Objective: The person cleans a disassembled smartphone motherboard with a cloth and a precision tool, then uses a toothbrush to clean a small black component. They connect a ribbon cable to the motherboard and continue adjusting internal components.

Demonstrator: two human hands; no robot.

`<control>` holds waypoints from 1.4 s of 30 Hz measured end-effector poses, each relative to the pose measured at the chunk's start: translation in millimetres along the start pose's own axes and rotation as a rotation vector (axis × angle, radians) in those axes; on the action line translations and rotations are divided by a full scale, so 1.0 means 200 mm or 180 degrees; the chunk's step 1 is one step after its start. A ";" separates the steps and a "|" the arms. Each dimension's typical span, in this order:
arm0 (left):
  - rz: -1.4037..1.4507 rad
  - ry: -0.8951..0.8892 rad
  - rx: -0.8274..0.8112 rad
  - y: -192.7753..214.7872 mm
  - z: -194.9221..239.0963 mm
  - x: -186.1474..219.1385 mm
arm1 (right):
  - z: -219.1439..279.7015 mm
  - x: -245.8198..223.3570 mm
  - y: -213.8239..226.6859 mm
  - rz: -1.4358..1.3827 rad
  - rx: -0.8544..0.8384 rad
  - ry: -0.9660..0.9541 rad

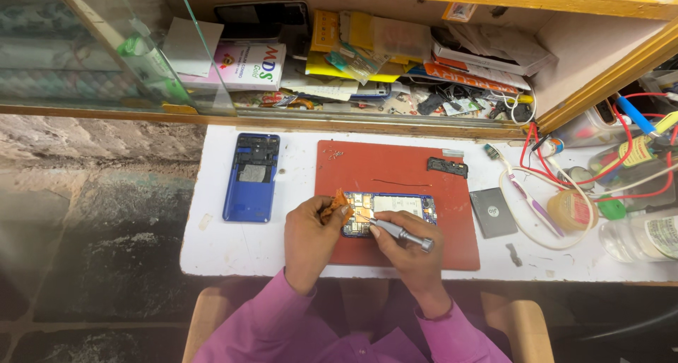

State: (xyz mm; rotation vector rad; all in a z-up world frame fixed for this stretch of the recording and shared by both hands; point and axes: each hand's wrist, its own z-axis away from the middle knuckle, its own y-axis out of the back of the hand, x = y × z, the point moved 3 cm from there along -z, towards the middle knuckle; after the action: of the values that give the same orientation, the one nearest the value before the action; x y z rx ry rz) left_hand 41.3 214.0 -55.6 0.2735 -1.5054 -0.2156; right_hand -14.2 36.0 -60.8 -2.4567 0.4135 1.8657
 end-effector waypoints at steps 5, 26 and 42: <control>-0.0021 -0.0069 0.0065 -0.01 0.00 0.01 | -0.03 -0.05 -0.03 0.0554 -0.0075 0.0246; -0.0026 -0.0073 0.0035 -0.01 0.00 0.01 | -0.05 -0.01 -0.06 0.0226 -0.0147 -0.0016; 0.1004 0.0032 -0.0315 -0.04 -0.03 -0.10 | -0.02 -0.03 -0.02 0.0585 0.0036 0.0325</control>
State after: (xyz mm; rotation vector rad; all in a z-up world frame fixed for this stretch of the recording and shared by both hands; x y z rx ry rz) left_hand 46.5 212.1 -77.6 -0.0433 -1.5005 -0.0364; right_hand -9.7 40.7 -55.1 -2.5942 0.6740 1.7974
